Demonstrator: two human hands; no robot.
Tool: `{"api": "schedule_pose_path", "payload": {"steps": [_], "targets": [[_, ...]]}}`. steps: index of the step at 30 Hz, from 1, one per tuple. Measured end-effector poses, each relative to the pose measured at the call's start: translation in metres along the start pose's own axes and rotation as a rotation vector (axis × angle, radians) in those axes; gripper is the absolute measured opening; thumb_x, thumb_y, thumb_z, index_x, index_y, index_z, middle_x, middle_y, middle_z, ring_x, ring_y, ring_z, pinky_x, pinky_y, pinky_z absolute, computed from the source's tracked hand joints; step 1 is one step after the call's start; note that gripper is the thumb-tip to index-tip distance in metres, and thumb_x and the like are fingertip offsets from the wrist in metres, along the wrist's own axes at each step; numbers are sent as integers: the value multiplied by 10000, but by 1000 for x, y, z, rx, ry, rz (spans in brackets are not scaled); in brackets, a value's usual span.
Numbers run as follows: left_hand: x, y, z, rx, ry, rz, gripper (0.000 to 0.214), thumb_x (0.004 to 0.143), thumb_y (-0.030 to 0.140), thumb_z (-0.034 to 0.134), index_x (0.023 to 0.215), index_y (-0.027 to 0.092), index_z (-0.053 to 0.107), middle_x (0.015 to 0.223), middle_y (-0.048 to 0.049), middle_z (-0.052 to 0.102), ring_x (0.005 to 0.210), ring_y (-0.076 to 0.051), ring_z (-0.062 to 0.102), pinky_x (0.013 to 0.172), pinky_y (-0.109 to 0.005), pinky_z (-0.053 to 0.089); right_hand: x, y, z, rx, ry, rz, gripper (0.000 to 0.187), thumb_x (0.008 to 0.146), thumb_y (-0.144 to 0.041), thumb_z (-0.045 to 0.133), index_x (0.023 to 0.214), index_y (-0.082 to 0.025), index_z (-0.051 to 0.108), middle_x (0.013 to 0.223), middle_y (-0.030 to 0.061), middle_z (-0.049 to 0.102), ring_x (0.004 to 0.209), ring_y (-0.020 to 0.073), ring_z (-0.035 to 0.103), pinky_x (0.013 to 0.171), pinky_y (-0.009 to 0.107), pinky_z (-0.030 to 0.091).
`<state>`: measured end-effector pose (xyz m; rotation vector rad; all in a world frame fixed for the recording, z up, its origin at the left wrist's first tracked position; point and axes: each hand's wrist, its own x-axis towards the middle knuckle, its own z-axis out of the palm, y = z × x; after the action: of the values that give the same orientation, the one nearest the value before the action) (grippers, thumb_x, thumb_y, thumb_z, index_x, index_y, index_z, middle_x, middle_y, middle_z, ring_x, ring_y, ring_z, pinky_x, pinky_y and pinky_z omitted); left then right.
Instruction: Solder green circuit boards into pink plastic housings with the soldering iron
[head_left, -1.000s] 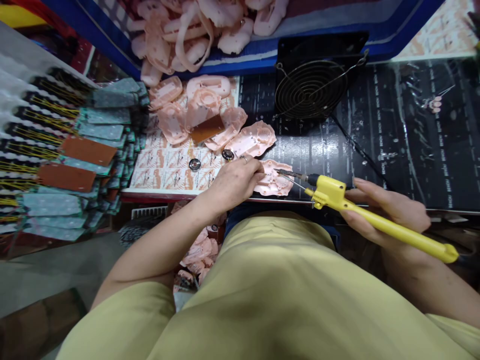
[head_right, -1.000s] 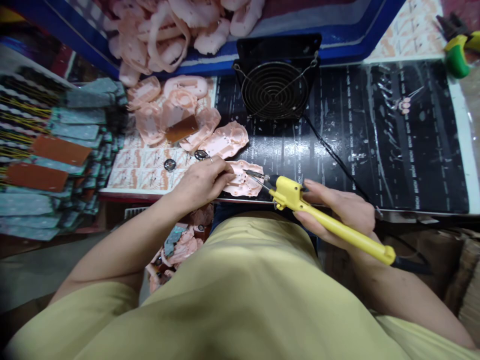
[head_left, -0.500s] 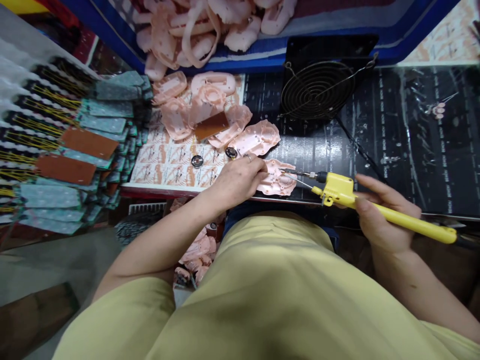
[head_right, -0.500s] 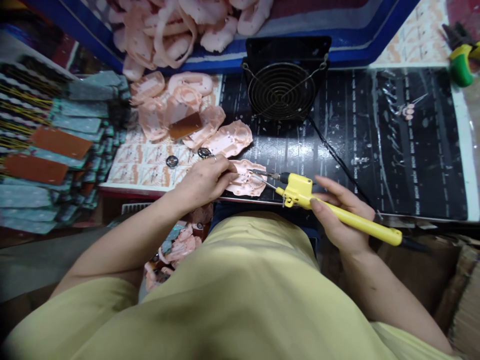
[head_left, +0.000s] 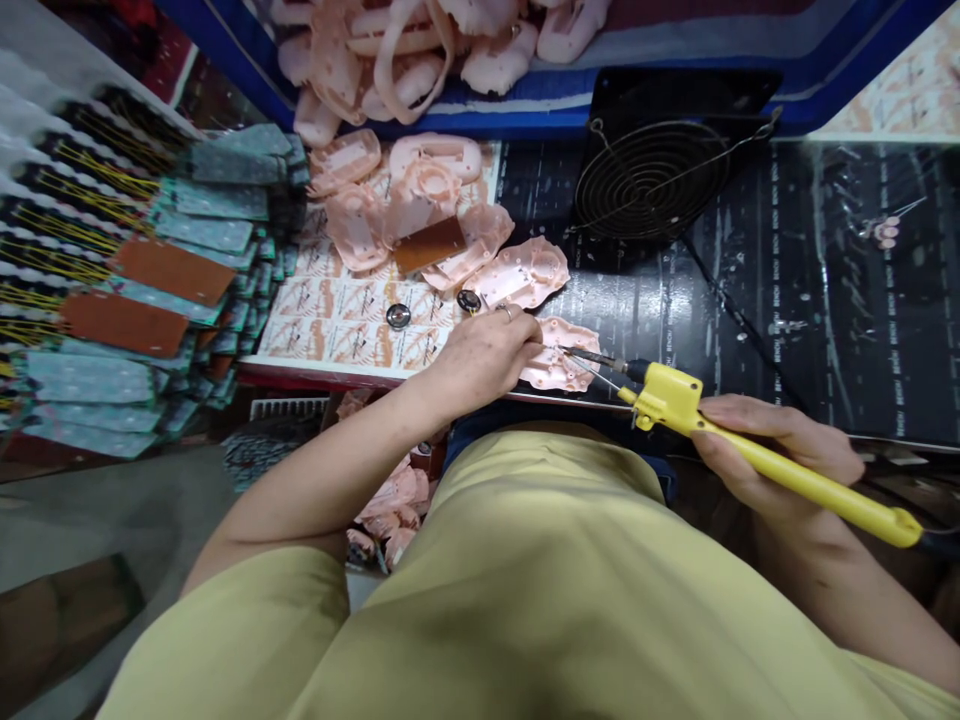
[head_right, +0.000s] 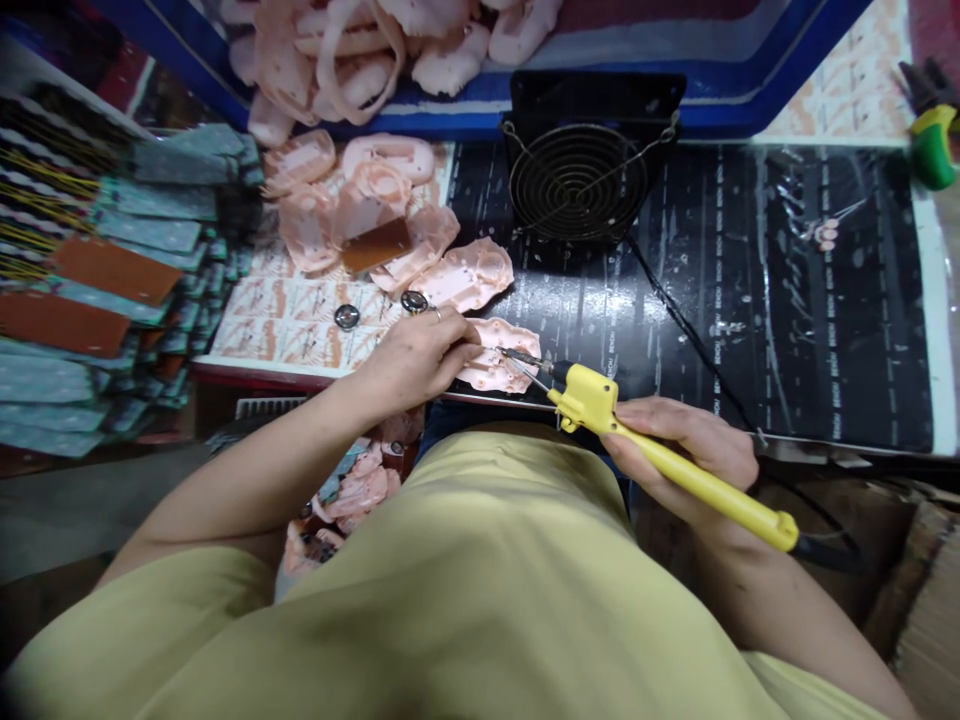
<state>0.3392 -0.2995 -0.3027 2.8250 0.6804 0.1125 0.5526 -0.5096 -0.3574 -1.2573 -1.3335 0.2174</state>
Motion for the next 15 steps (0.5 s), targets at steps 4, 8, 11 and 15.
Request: {"api": "schedule_pose_path", "payload": {"steps": [4, 8, 11, 15], "targets": [[0, -1, 1, 2, 8, 17, 190, 956, 194, 498, 891, 132, 666, 818, -62, 666, 800, -176, 642, 746, -285, 506, 11, 0, 2, -11, -38, -63, 425, 739, -63, 784, 1108, -261, 711, 826, 12, 748, 691, 215, 726, 551, 316, 636], [0, -2, 1, 16, 9, 32, 191, 956, 196, 501, 882, 134, 666, 818, -63, 661, 789, -174, 637, 747, -286, 510, 19, 1, 2, -33, -74, -116, 422, 735, -51, 783, 1092, -263, 708, 801, 3, 744, 669, 210, 724, 541, 306, 636], [0, -2, 1, 30, 1, 9, 199, 956, 217, 508, 883, 128, 671, 825, -76, 664, 789, -186, 641, 744, -300, 517, 18, 3, -2, -22, -103, -152, 465, 711, -37, 794, 1106, -267, 709, 808, -7, 743, 676, 203, 723, 541, 298, 633], [0, -1, 0, 16, -11, 1, 198, 954, 207, 506, 890, 130, 677, 831, -72, 671, 796, -185, 644, 762, -302, 519, 7, 3, -13, -54, 46, -12, 439, 730, -95, 795, 1109, -306, 728, 909, 0, 754, 738, 234, 729, 593, 362, 644]]}}
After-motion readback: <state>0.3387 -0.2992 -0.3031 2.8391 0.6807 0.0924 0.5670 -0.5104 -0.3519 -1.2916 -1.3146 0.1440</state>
